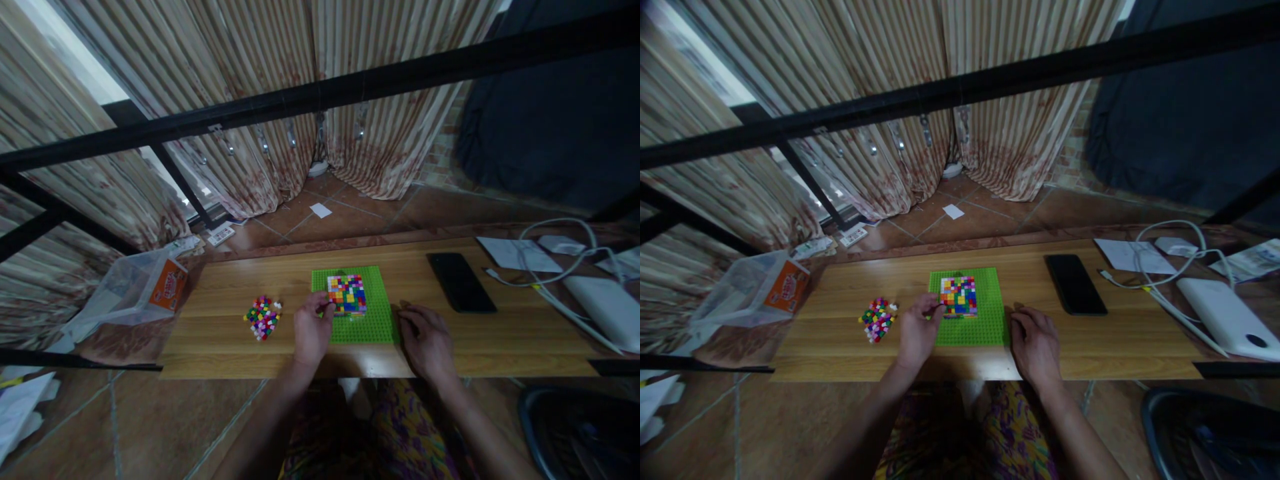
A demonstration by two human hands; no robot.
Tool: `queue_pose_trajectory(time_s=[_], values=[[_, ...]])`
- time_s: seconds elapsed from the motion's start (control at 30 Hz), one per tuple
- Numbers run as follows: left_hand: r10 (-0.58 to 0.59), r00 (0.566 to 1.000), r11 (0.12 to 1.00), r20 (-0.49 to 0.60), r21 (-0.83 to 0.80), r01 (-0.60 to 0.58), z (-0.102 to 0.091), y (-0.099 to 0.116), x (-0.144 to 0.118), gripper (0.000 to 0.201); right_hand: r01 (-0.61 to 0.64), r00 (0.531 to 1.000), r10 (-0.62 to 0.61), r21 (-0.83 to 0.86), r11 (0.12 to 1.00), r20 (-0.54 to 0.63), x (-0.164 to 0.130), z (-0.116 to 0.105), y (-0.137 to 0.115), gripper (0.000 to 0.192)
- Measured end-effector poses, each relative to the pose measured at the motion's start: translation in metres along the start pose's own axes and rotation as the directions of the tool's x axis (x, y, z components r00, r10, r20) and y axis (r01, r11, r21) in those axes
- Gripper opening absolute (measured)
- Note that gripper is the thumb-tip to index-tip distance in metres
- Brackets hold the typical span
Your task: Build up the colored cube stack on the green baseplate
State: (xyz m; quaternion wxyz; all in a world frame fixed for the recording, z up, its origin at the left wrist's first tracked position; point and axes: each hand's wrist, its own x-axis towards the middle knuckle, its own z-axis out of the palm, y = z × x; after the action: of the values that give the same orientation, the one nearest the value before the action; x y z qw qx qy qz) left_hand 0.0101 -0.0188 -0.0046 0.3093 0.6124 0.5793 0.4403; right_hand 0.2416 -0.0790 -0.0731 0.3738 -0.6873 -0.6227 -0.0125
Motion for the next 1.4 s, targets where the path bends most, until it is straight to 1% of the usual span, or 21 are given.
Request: queue_pose_trajectory(time_s=[0.23,0.4,0.57,0.7,0.87,1.1,1.2,1.4], values=[[0.001,0.998,0.999,-0.062,-0.052,-0.004,0.007,-0.005,-0.004,0.017,-0.005,1.000,0.005,0.004,1.000,0.010,0.000,-0.001,0.000,0.027],[0.009,0.997,0.994,-0.077,-0.108,-0.017,0.011,-0.012,-0.006,0.017,0.003,1.000,-0.003,-0.003,1.000,0.008,0.000,-0.001,0.001,0.028],[-0.015,0.993,0.988,-0.118,-0.155,-0.003,0.015,-0.015,-0.009,0.016,0.011,1.000,-0.011,-0.001,1.000,0.000,0.001,0.000,0.001,0.028],[-0.024,0.993,0.983,-0.119,-0.181,0.002,0.016,-0.015,-0.009,0.015,0.003,1.000,-0.003,-0.006,1.000,0.009,0.000,0.000,0.001,0.028],[-0.113,0.989,0.961,-0.094,-0.263,0.085,0.015,-0.011,-0.004,0.014,-0.008,1.000,0.008,-0.004,1.000,0.016,0.000,-0.001,0.000,0.027],[-0.242,0.970,0.927,-0.018,-0.299,0.226,0.009,-0.003,0.003,0.008,0.009,1.000,-0.009,-0.012,1.000,0.016,0.000,-0.001,0.002,0.029],[-0.263,0.965,0.919,-0.018,-0.310,0.245,0.012,-0.005,0.005,0.007,0.018,1.000,-0.017,-0.009,1.000,0.017,-0.001,-0.001,0.003,0.030],[-0.269,0.962,0.927,-0.038,-0.282,0.248,0.016,-0.008,0.009,0.007,0.036,0.999,-0.036,0.001,0.999,0.011,-0.001,-0.001,0.003,0.031]])
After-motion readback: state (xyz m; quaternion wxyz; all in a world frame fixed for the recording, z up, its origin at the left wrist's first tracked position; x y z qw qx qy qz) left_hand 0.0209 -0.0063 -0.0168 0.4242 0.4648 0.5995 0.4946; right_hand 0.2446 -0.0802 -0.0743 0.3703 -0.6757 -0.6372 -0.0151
